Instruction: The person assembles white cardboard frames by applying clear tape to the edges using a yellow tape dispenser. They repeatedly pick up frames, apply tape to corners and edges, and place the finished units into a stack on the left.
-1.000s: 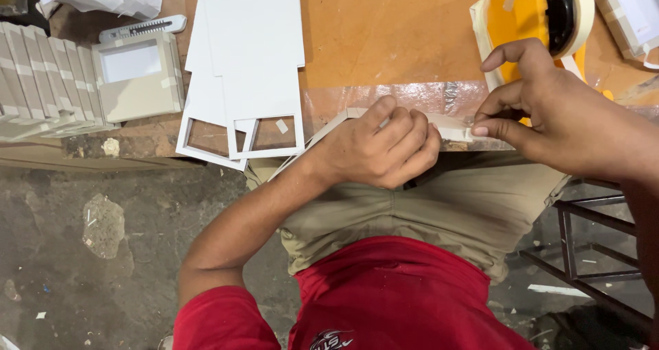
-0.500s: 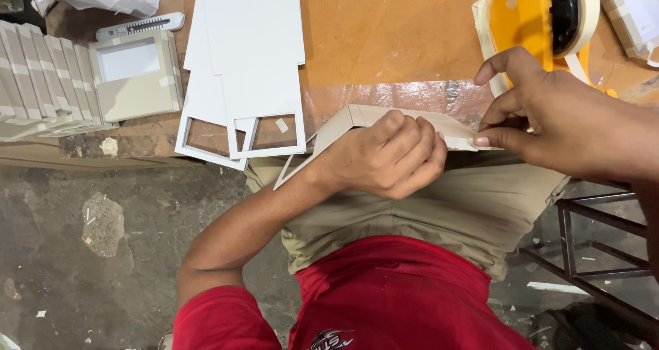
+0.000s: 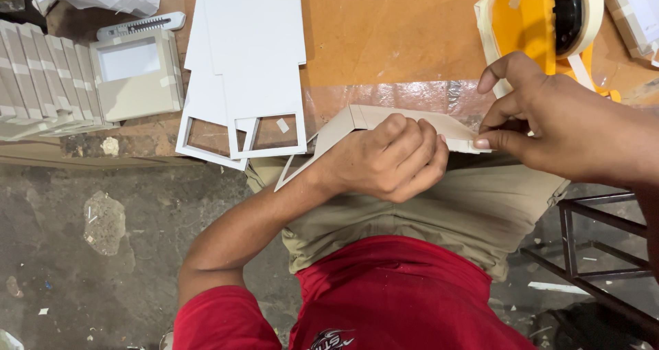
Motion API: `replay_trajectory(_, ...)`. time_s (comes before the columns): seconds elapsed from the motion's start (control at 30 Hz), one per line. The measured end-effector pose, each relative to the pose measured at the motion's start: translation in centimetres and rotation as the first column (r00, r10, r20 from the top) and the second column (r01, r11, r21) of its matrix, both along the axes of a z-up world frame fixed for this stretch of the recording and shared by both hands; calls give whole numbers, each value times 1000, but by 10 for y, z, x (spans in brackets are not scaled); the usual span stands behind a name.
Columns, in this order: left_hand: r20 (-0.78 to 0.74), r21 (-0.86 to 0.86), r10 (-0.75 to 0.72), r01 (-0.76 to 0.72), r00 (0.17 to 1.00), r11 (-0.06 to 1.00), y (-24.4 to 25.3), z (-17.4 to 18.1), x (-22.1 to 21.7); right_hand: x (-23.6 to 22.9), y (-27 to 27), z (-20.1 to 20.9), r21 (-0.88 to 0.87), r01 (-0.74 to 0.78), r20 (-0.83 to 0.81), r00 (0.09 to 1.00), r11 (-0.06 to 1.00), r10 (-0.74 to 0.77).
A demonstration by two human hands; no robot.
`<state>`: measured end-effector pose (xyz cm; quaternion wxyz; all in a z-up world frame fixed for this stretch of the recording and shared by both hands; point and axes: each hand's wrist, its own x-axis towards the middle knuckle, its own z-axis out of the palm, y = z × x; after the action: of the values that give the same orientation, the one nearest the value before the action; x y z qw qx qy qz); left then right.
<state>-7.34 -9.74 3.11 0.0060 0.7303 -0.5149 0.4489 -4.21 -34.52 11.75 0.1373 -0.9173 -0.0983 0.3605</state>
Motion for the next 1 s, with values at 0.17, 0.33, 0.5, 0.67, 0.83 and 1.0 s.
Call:
replay_trajectory(0.17, 8, 7, -4, 4, 1000, 1000, -1, -2, -1, -1, 0, -2, 36, -8, 25, 1000, 999, 8)
replay_trajectory(0.33, 15, 13, -8, 8, 1000, 1000, 0, 2, -2, 0, 7, 4, -8, -6, -20, 1000, 1000, 6)
replay_trajectory(0.5, 33, 30, -29, 28, 999, 999, -1, 5, -3, -4, 19, 15, -184, -15, -44, 999, 983, 7)
replay_trajectory(0.67, 101, 55, 11, -17, 995, 998, -3, 11, -5, -11, 21, 17, -231, 40, 154, 988, 972, -4)
replay_trajectory(0.83, -164, -160, 99, -126, 981, 979, 0, 21, -8, -11, -5, 15, 281, 55, 503, 842, 958, -196)
replay_trajectory(1.0, -821, -439, -148, -444, 552, 781, 0, 15, 0, -5, -1, -33, 612, -67, 482, 821, 788, -305)
